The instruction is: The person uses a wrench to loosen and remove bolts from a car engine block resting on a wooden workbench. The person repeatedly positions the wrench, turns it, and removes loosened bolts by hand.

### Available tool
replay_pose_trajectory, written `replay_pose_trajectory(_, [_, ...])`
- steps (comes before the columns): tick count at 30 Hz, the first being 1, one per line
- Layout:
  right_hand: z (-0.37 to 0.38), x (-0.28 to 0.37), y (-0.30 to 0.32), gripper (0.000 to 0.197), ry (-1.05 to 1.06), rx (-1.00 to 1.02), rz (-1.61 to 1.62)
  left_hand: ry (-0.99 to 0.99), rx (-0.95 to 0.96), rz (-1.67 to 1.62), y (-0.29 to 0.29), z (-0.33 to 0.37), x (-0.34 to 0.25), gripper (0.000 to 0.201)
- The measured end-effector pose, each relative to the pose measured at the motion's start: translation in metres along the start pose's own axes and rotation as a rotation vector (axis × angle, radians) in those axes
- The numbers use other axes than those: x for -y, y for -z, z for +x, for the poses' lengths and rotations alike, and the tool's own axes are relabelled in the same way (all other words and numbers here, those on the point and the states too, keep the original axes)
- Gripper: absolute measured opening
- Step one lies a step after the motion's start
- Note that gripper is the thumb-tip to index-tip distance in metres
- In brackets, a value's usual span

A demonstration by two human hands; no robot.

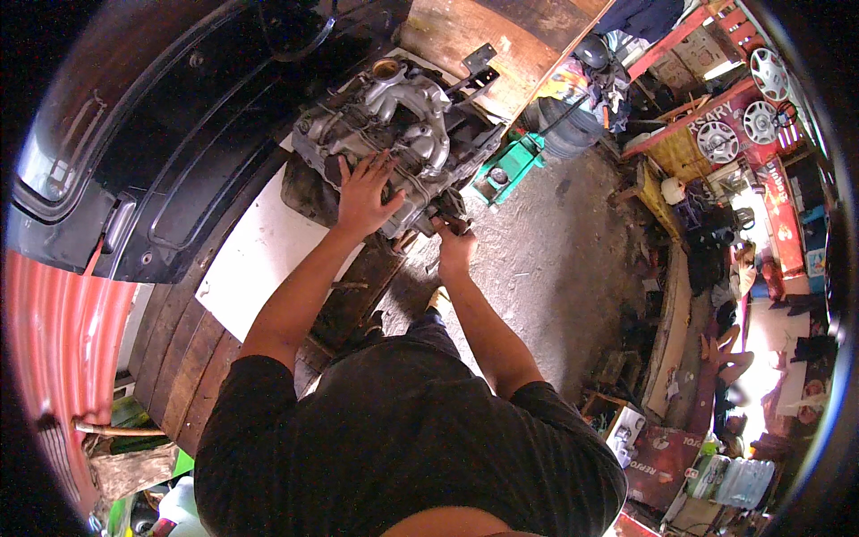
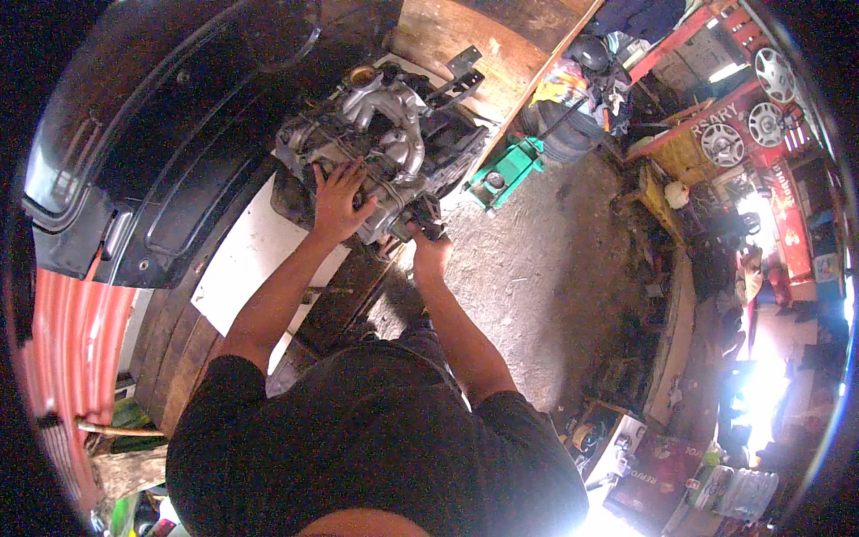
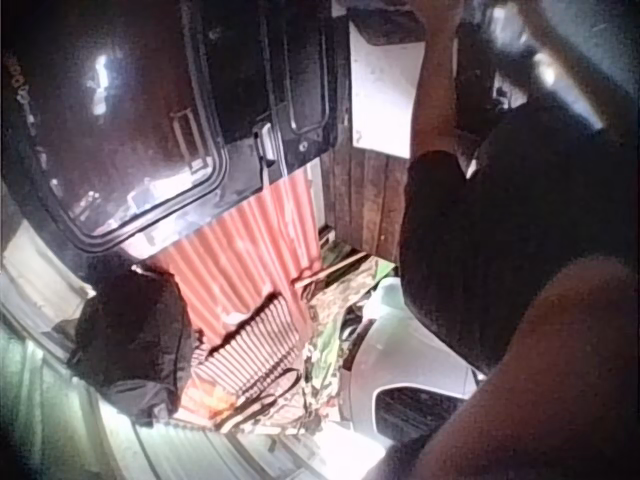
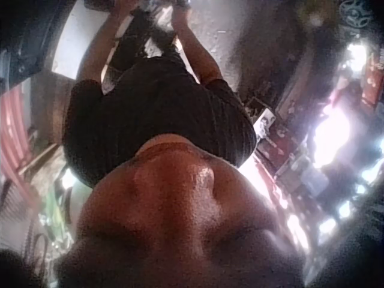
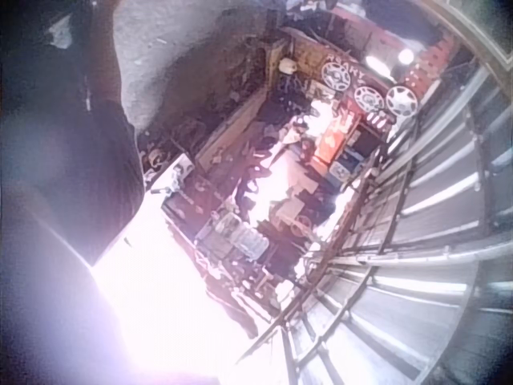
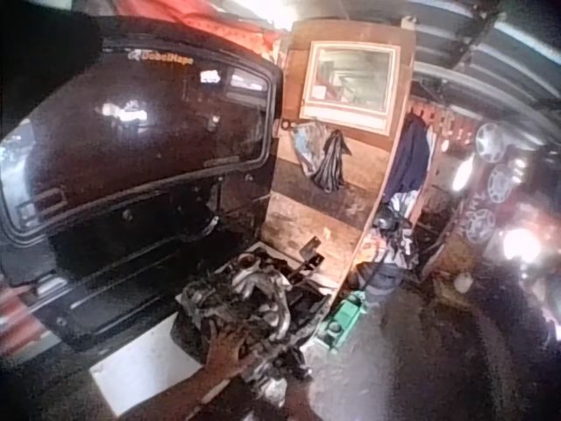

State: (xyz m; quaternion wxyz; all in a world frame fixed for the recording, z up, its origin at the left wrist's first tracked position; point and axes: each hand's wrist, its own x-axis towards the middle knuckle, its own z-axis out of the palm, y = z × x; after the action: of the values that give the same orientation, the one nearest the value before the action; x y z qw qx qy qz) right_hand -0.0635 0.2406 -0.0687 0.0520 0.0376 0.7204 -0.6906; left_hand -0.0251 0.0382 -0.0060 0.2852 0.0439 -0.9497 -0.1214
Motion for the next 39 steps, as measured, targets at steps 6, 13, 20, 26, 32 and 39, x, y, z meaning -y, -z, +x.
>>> replay_pose_trajectory(6, [-0.001, -0.002, -0.003, 0.035, -0.102, -0.067, 0.031, 0.001, 0.007, 0.012, -0.004, 0.000, 0.001, 0.061])
replay_pose_trajectory(13, [-0.001, 0.003, -0.003, 0.031, -0.050, -0.041, 0.032, 0.008, 0.044, 0.022, 0.000, 0.000, 0.002, 0.062])
replay_pose_trajectory(20, [0.001, -0.017, 0.013, 0.029, 0.061, -0.062, 0.059, -0.005, 0.018, 0.001, 0.001, -0.001, -0.001, 0.062])
replay_pose_trajectory(26, [-0.011, -0.009, 0.028, 0.025, -0.060, -0.030, 0.068, -0.011, 0.013, -0.007, 0.000, 0.000, 0.000, 0.058])
replay_pose_trajectory(32, [-0.032, -0.002, 0.022, 0.027, 0.056, 0.020, 0.100, -0.017, -0.143, -0.312, 0.008, -0.029, 0.020, 0.056])
replay_pose_trajectory(39, [-0.073, -0.020, -0.008, 0.026, 0.073, 0.332, -0.064, 0.280, -0.072, -0.518, 0.029, -0.146, 0.061, 0.052])
